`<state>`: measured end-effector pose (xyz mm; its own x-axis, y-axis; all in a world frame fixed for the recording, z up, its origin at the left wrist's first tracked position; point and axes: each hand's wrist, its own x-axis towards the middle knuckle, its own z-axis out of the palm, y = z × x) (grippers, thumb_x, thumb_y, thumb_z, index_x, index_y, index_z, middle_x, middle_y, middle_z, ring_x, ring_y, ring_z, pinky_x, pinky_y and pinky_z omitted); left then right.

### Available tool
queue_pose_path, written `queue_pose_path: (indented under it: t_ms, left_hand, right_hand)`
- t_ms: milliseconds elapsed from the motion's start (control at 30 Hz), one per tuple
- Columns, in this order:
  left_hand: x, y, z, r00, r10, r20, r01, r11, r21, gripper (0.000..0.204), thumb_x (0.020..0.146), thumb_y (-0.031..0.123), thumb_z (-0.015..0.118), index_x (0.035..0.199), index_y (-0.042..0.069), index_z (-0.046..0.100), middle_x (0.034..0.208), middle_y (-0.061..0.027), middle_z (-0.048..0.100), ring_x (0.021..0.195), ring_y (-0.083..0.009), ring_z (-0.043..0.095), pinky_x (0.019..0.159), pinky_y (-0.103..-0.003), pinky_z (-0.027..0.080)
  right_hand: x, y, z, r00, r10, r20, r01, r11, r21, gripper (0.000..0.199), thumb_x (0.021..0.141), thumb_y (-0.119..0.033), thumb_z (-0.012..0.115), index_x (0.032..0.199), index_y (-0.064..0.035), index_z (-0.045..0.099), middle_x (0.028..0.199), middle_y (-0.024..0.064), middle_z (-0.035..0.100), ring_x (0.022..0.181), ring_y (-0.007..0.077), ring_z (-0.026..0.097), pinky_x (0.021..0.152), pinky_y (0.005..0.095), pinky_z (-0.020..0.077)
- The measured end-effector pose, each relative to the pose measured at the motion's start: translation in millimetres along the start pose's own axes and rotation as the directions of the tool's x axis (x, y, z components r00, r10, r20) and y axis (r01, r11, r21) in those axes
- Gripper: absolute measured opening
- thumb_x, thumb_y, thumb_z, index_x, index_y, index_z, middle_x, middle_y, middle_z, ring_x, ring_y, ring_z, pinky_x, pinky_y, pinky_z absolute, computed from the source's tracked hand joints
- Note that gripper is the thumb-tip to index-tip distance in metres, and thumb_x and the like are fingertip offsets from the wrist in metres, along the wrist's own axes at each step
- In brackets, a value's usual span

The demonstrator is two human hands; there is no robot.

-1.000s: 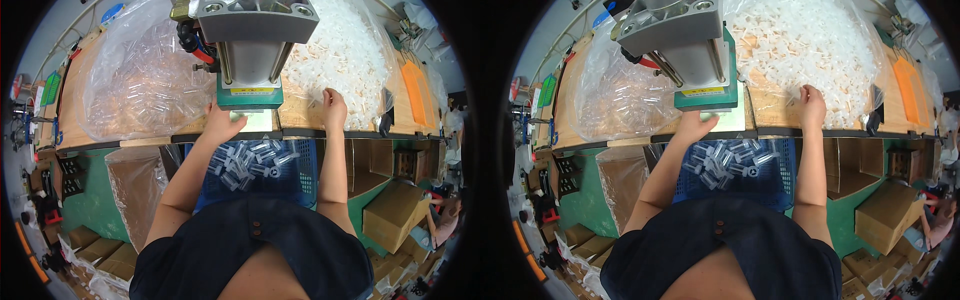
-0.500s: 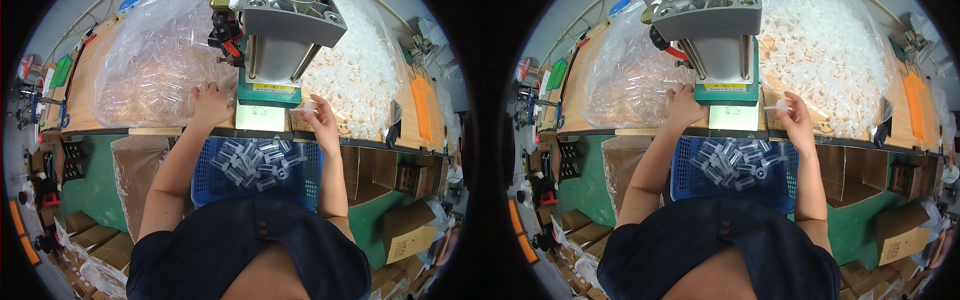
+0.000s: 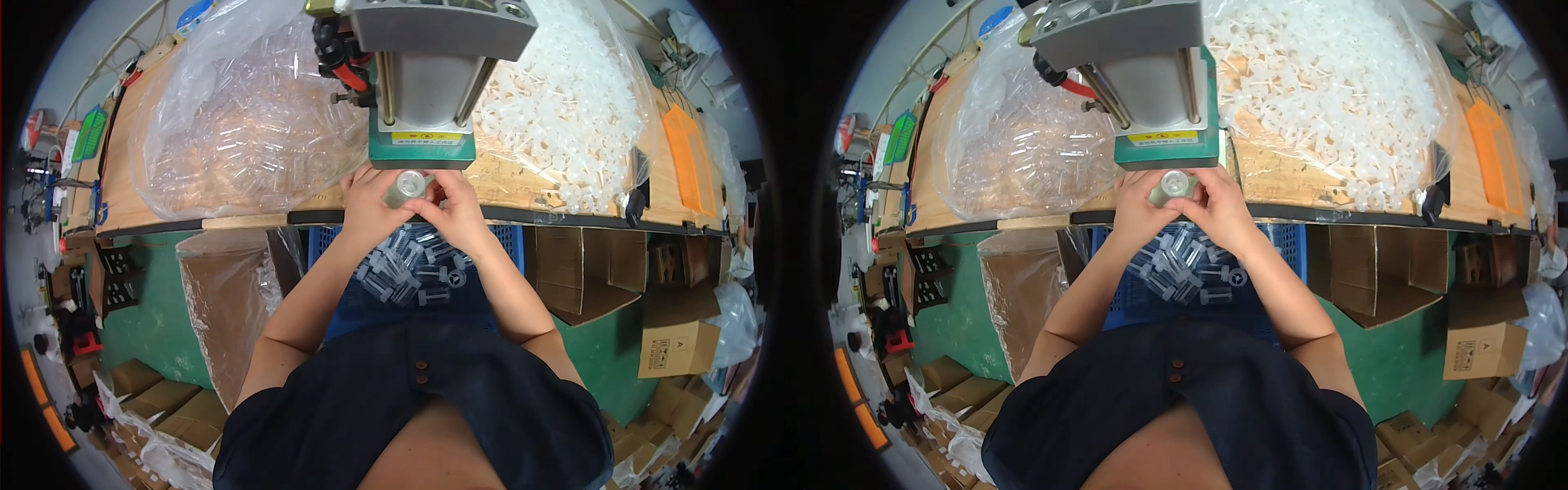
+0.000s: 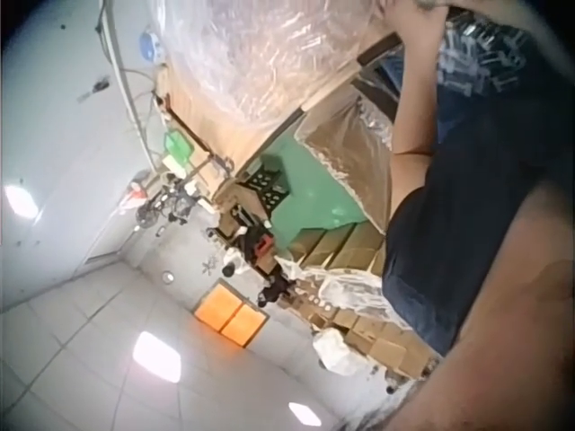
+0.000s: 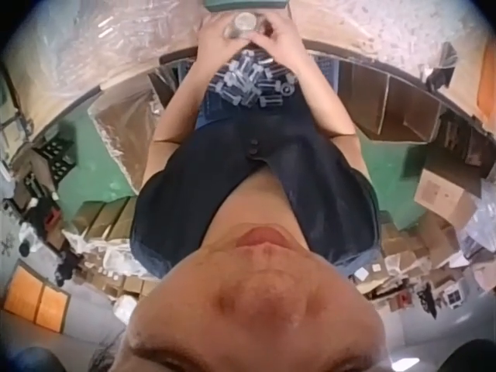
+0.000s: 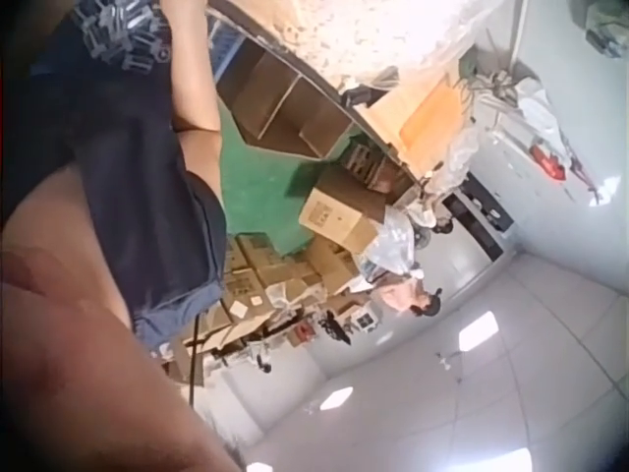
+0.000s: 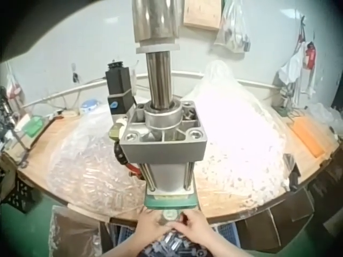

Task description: Assembling small plastic tubes and caps using a pneumatic press machine.

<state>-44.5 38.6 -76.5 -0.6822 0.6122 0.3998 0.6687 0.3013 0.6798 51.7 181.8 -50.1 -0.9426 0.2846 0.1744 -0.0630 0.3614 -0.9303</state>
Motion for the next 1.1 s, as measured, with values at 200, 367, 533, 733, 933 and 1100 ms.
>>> queue_pose_path:
  t_ms: [200, 367, 533, 733, 933, 1100]
  left_hand:
    - [9.8, -31.4, 21.0, 0.973, -0.222, 0.064, 0.227, 0.971, -0.077, 0.036, 0.07, 0.04, 0.075, 0.098, 0.018, 0.07, 0.106, -0.0048, 0.066, 0.105, -0.0271, 0.055, 0.093, -0.044, 0.031]
    - [11.0, -37.7, 23.8, 0.967, -0.241, 0.087, 0.254, 0.946, -0.203, 0.049, 0.07, 0.046, 0.075, 0.108, 0.015, 0.067, 0.116, -0.0082, 0.063, 0.116, -0.0296, 0.051, 0.1, -0.049, 0.026]
    - [25.0, 11.1, -24.9, 0.875, -0.146, 0.461, 0.156, 0.988, 0.016, 0.063, 0.068, 0.048, 0.076, 0.121, 0.016, 0.061, 0.121, -0.0103, 0.06, 0.121, -0.0314, 0.048, 0.103, -0.051, 0.026]
    - [13.0, -49.3, -65.5, 0.983, -0.165, 0.085, 0.058, 0.711, 0.701, 0.058, 0.077, 0.037, 0.07, 0.13, 0.019, 0.054, 0.13, -0.014, 0.05, 0.118, -0.0389, 0.045, 0.1, -0.05, 0.034]
    - [1.1, -78.6, -76.6, 0.982, -0.149, 0.117, 0.058, 0.825, 0.563, 0.042, 0.078, 0.024, 0.071, 0.117, 0.014, 0.058, 0.113, -0.0137, 0.059, 0.095, -0.0317, 0.057, 0.081, -0.042, 0.046]
    - [1.8, -48.6, -64.0, 0.955, -0.292, 0.062, 0.281, 0.95, 0.136, 0.043, 0.078, 0.011, 0.071, 0.119, 0.008, 0.057, 0.104, -0.0085, 0.062, 0.079, -0.0187, 0.061, 0.067, -0.03, 0.048]
  right_hand:
    - [23.0, 21.8, -55.0, 0.974, -0.078, -0.214, 0.006, 0.947, -0.321, 0.035, 0.082, -0.015, 0.07, 0.112, -0.0006, 0.06, 0.102, 0.011, 0.062, 0.087, 0.0207, 0.059, 0.072, 0.0318, 0.0484]
    - [78.7, 75.3, -149.9, 0.888, -0.226, -0.401, -0.147, 0.686, -0.712, 0.021, 0.092, -0.019, 0.058, 0.107, -0.0066, 0.064, 0.107, 0.0155, 0.063, 0.095, 0.0348, 0.062, 0.08, 0.0405, 0.0497]
    - [92.2, 121.1, -175.0, 0.935, 0.066, -0.349, -0.335, 0.491, -0.804, 0.031, 0.096, -0.037, 0.046, 0.119, -0.0232, 0.06, 0.116, 0.0117, 0.06, 0.1, 0.0347, 0.06, 0.087, 0.0459, 0.0487]
    - [37.2, 69.5, -174.1, 1.0, -0.006, 0.003, 0.006, 0.779, -0.628, 0.027, 0.094, -0.027, 0.054, 0.116, -0.0139, 0.063, 0.117, 0.0133, 0.061, 0.101, 0.034, 0.06, 0.088, 0.0415, 0.0482]
    - [-12.3, 74.1, -225.8, 0.775, 0.293, -0.561, -0.632, 0.391, -0.669, 0.024, 0.089, -0.026, 0.059, 0.095, -0.004, 0.066, 0.097, 0.0166, 0.067, 0.088, 0.0346, 0.063, 0.078, 0.0417, 0.0497]
    - [-31.7, 89.2, -210.6, 0.788, 0.116, -0.604, -0.58, 0.468, -0.667, 0.023, 0.089, -0.024, 0.062, 0.091, -0.0014, 0.062, 0.083, 0.0141, 0.066, 0.081, 0.0297, 0.065, 0.07, 0.0382, 0.0499]
